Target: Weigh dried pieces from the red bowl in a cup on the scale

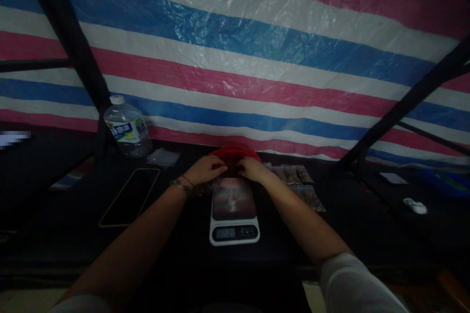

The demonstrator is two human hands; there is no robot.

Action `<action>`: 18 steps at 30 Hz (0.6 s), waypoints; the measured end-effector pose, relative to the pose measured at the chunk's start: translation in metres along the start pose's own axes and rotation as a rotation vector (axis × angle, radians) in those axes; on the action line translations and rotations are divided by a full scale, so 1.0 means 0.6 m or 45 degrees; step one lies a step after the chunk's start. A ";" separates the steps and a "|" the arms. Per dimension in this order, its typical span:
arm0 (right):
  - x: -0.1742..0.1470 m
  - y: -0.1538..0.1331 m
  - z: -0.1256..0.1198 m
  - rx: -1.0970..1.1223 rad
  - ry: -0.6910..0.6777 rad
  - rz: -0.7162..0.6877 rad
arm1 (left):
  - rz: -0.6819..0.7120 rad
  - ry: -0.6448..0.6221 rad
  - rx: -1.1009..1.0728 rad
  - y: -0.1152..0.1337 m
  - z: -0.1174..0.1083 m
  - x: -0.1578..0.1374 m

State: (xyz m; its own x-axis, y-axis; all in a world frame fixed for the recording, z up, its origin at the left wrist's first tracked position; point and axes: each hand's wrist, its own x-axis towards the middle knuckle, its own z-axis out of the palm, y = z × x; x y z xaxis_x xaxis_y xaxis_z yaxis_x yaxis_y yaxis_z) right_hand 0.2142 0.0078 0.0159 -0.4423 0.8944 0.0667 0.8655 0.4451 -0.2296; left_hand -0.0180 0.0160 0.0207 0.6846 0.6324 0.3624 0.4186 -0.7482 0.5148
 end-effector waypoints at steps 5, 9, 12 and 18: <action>0.012 -0.003 0.011 -0.012 -0.145 0.000 | -0.125 -0.208 0.286 -0.003 0.031 0.047; 0.017 0.001 0.012 -0.024 -0.193 0.036 | -0.195 -0.337 0.369 -0.024 0.042 0.065; 0.019 0.003 0.013 -0.004 -0.207 0.006 | -0.216 -0.359 0.384 -0.039 0.043 0.066; 0.033 0.000 0.019 0.094 -0.044 -0.053 | -0.246 -0.330 0.395 -0.054 0.042 0.060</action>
State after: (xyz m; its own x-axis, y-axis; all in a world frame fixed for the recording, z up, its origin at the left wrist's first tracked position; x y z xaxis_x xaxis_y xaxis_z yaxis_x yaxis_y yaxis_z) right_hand 0.2029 0.0250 0.0060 -0.4863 0.8726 0.0446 0.8272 0.4763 -0.2980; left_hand 0.0079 0.0579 -0.0026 0.6865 0.7250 0.0551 0.6858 -0.6709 0.2820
